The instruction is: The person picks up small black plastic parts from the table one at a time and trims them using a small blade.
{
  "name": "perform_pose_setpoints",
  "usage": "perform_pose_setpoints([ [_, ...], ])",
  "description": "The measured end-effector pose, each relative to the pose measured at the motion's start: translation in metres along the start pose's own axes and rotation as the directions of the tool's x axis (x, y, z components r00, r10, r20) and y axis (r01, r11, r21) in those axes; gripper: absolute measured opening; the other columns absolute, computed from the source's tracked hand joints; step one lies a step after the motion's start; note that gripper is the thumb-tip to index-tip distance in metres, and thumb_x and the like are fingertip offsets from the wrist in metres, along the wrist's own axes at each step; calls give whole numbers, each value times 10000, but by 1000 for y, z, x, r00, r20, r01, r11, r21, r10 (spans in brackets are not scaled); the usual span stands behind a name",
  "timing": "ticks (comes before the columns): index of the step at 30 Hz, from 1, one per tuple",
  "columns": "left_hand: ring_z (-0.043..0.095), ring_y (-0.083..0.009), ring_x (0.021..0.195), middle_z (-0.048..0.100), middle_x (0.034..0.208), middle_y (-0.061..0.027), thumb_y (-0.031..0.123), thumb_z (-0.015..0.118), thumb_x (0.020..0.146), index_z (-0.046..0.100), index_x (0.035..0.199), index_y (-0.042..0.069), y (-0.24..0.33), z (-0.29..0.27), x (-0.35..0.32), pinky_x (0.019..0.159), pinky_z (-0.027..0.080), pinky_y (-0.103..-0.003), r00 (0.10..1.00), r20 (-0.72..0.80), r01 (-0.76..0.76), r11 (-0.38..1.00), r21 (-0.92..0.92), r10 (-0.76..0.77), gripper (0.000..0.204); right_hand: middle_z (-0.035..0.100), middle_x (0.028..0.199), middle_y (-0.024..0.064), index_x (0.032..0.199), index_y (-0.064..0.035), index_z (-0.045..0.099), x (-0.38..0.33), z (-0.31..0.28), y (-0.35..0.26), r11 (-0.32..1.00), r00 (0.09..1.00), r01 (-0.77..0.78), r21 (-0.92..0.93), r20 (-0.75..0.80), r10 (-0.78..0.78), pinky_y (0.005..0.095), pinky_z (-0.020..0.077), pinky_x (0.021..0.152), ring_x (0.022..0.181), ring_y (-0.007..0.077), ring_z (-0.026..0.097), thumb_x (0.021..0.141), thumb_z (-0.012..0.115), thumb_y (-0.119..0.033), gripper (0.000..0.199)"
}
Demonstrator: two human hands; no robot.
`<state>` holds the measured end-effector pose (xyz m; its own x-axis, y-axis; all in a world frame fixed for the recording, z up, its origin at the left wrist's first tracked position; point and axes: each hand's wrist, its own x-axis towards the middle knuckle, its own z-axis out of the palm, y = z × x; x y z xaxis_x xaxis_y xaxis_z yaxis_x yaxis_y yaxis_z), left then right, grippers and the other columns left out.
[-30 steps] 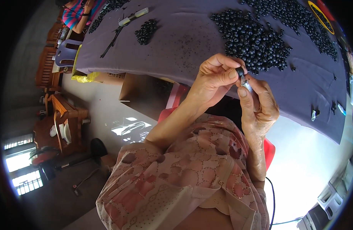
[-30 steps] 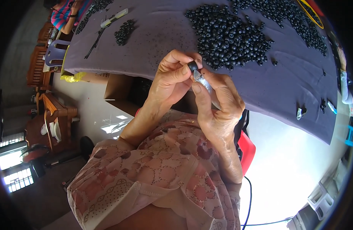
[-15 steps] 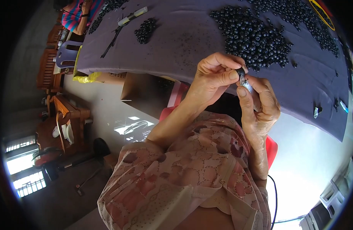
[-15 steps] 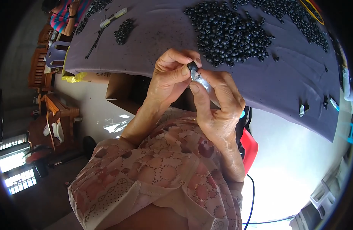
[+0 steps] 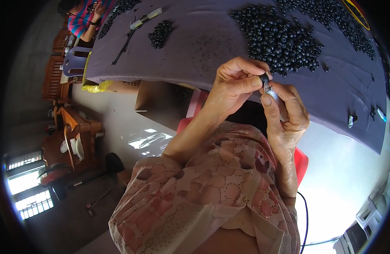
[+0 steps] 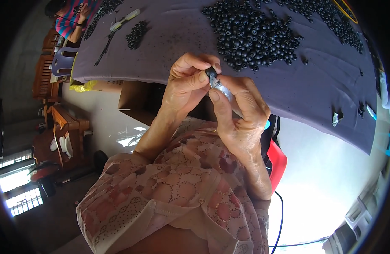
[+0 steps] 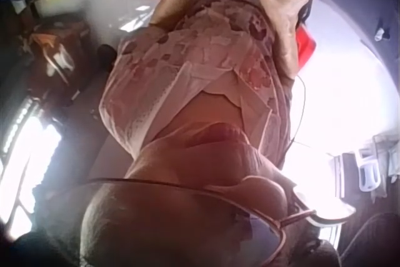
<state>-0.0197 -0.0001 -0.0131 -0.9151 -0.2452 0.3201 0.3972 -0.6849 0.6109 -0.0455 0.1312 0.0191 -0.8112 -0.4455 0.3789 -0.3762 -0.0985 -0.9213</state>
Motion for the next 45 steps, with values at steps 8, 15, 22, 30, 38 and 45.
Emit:
perform_pose_setpoints([
  [8,566,-169,775,563,906,-145,-64,567,734,590,854,18,0,0,0,664,495,-262,1000,-6,-5,1000,21,5,147,550,799,53,913,33,570,-1,-1,1,999,999,-38,10,14,38,178,414,651,739,97,541,765,580,-3,153],
  [15,572,-167,756,569,891,-146,-51,582,728,592,852,15,2,-1,1,666,499,-261,1000,17,-23,997,78,22,141,545,789,45,915,31,571,-2,-1,3,998,999,-47,39,20,46,172,407,647,736,87,531,765,579,-1,153],
  [22,572,-166,749,569,890,-145,-50,586,726,591,851,14,1,-2,1,655,499,-261,1000,11,-25,996,85,25,140,543,793,44,912,33,572,-2,-1,2,997,998,-62,51,16,62,173,407,651,735,89,530,766,579,1,150],
  [30,519,-154,781,553,883,-138,-25,577,743,586,871,54,2,-4,-1,637,426,-233,999,42,-14,989,150,7,150,541,802,48,920,39,566,-3,0,5,991,994,-104,89,27,102,171,403,655,743,86,519,769,565,17,152],
  [38,521,-150,787,555,888,-139,-23,579,743,583,871,58,1,-6,0,647,428,-235,998,56,-43,988,147,35,151,530,778,34,907,38,564,0,1,5,994,997,-68,86,36,66,157,370,607,683,62,475,778,550,8,133],
  [45,546,-151,751,562,880,-141,-38,588,729,581,852,38,1,-7,2,649,465,-246,996,60,-77,983,166,68,144,492,734,1,910,28,569,0,2,8,999,1000,-22,32,19,22,151,324,553,613,41,402,780,550,-7,136],
])
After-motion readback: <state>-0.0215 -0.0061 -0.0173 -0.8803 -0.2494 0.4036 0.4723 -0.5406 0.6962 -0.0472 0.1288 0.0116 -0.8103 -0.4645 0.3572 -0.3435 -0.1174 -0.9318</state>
